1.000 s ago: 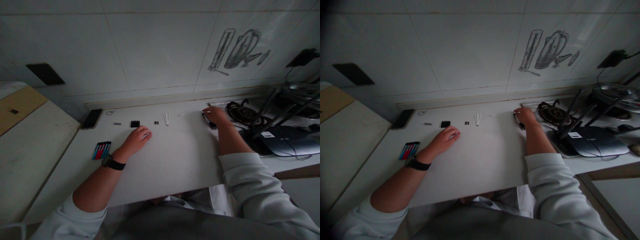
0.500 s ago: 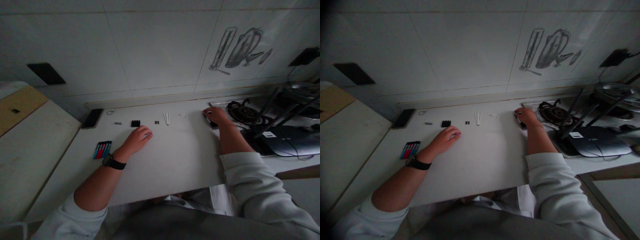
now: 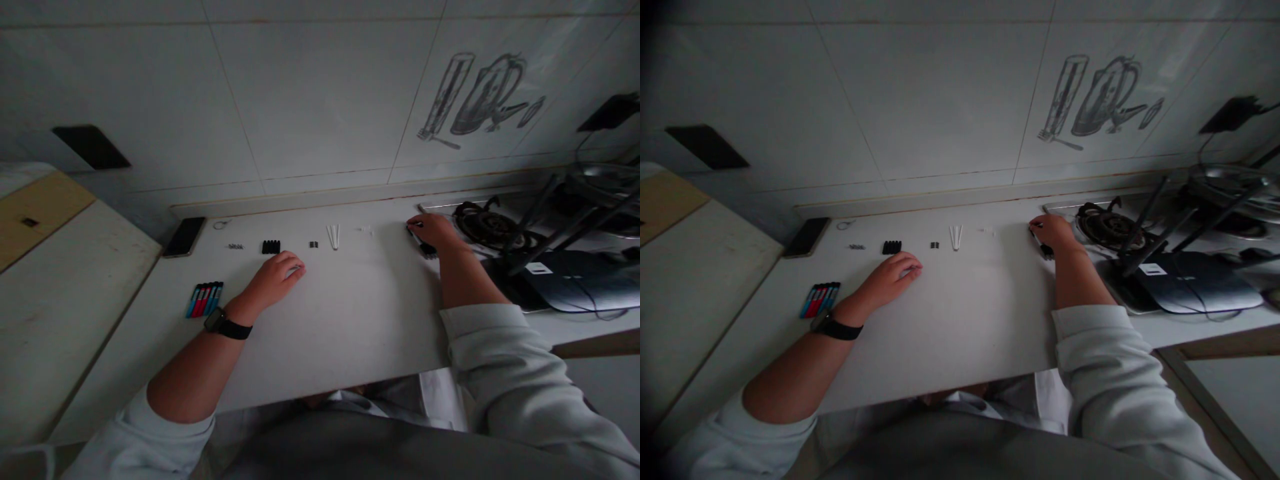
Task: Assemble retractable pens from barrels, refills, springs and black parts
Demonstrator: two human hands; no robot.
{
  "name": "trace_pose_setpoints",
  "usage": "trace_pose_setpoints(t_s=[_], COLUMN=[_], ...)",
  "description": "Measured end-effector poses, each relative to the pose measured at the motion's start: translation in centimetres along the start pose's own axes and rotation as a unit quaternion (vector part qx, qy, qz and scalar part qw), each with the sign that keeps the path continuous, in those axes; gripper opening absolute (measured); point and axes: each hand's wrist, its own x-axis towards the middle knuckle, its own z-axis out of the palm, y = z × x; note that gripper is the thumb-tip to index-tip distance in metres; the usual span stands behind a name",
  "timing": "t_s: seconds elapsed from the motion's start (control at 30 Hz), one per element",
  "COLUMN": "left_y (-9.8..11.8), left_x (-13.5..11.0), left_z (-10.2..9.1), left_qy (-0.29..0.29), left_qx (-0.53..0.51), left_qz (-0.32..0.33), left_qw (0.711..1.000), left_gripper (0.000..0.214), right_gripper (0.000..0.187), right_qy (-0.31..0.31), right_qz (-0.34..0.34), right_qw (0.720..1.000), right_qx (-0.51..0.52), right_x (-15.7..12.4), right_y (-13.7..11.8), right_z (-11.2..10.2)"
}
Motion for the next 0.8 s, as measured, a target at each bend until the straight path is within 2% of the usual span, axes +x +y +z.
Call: trace_pose_setpoints(t_s=[0.1, 0.17, 0.3, 0.43, 0.67, 0.8], left_y=[0.0, 0.1, 0.3, 0.2, 0.3, 0.4], left_x=[0.0, 0.1, 0.1, 0.0, 0.0, 0.0], left_z=[0.0, 0.0, -0.1, -0.1, -0.1, 0.0], left_qy=[0.002, 0.002, -0.002, -0.001, 0.004, 0.0], left_qx=[-0.001, -0.003, -0.002, 0.002, 0.004, 0.016], left_qz=[-0.002, -0.003, -0.005, -0.003, -0.002, -0.003], left_qw=[1.0, 1.0, 1.0, 1.0, 1.0, 1.0], left_gripper=[0.027, 0.027, 0.026, 0.026, 0.025, 0.021], right_gripper=[0.036, 0.038, 0.037, 0.036, 0.037, 0.034], right_qy=[0.038, 0.095, 0.233, 0.33, 0.334, 0.251], right_qz=[0.011, 0.029, 0.049, 0.034, -0.072, -0.164], right_qw=[0.998, 0.989, 0.951, 0.905, 0.895, 0.91], right_qx=[0.052, 0.107, 0.199, 0.264, 0.287, 0.285], right_x=[-0.2, -0.2, -0.4, -1.0, -4.4, -7.3], right_y=[0.2, 0.5, 0.4, -1.7, -8.7, -13.9], right_z=[-0.9, -2.0, -4.3, -5.7, -6.5, -5.0])
